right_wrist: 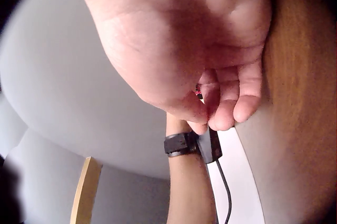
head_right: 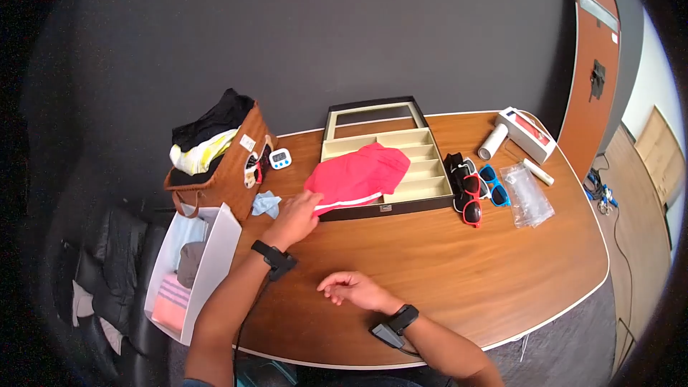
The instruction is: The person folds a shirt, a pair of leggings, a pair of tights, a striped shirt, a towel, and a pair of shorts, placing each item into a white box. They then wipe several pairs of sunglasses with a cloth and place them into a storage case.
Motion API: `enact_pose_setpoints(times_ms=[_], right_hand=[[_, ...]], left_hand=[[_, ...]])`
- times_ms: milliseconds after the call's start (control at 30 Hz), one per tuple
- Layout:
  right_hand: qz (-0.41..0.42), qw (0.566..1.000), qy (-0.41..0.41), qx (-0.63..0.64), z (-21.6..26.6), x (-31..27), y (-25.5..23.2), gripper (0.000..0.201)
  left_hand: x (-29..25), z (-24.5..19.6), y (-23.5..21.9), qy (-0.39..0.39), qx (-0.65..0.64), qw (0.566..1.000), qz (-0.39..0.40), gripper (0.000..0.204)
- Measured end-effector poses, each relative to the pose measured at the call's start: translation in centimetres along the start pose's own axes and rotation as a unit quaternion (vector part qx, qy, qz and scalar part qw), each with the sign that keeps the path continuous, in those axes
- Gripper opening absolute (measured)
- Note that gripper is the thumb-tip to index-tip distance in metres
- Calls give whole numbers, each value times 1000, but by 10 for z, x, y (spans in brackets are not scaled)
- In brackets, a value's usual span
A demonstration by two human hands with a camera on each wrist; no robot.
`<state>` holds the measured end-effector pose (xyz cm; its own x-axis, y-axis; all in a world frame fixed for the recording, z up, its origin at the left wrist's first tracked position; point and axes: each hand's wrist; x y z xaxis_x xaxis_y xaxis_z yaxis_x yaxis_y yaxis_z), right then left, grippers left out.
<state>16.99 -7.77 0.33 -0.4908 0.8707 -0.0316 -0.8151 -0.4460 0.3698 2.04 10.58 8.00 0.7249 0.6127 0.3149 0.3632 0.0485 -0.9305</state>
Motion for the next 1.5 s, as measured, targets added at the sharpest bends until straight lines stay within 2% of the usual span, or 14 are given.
enact_pose_setpoints(times_ms=[200, 300, 400, 500, 633, 667, 833, 933, 1033, 1100, 1200, 1233, 1400, 1500], right_hand=[[17, 999, -8, 26, -4, 5, 0, 20], [-12, 1000, -8, 25, 5, 4, 3, 28], [-151, 978, -121, -71, 15, 3, 3, 52], [-418, 828, -257, -270, 67, -10, -6, 86], [-497, 637, -296, -509, 124, -20, -9, 93], [-496, 638, -294, -511, 133, -20, -10, 93], [-352, 803, -264, -403, 122, -20, 23, 91], [-273, 857, -276, -338, 142, -25, 81, 98], [-227, 884, -265, -312, 151, -19, 106, 83], [-202, 930, -168, -257, 151, -23, 108, 65], [-232, 897, -214, -309, 145, -34, 102, 42], [-231, 875, -200, -375, 139, -40, 89, 36], [-274, 785, -158, -533, 165, -74, 85, 18], [-228, 853, -119, -453, 198, -96, 93, 18]], left_hand=[[12, 10, -13, -23, -66, 995, 68, 22], [30, -2, -36, 0, -94, 995, -27, 15], [42, -36, -81, 28, -161, 978, -133, 11], [43, -71, -128, 31, -179, 974, -136, 10], [31, -107, -164, 114, -245, 947, -172, 7], [27, -113, -172, 124, -256, 943, -171, 7], [4, -125, -197, 81, -337, 925, -155, 8], [-5, -145, -200, 65, -566, 819, -71, 12], [-8, -160, -198, 106, -378, 915, -92, 9], [-12, -159, -201, 102, -372, 918, -93, 9], [-22, -139, -214, 77, -433, 896, -63, 8], [-31, -134, -224, 22, -427, 903, -40, 8], [-56, -90, -243, 20, -283, 958, -31, 10], [-72, -77, -265, 33, -288, 957, -21, 11]])
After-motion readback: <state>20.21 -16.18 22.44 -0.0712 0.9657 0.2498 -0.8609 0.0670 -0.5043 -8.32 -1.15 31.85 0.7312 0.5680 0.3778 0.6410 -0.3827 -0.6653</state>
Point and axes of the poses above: each hand's wrist, its own x-axis towards the middle knuckle, its own y-axis out of the palm, z = x × y, and after that the axes turned 1 degree about z, right-handed
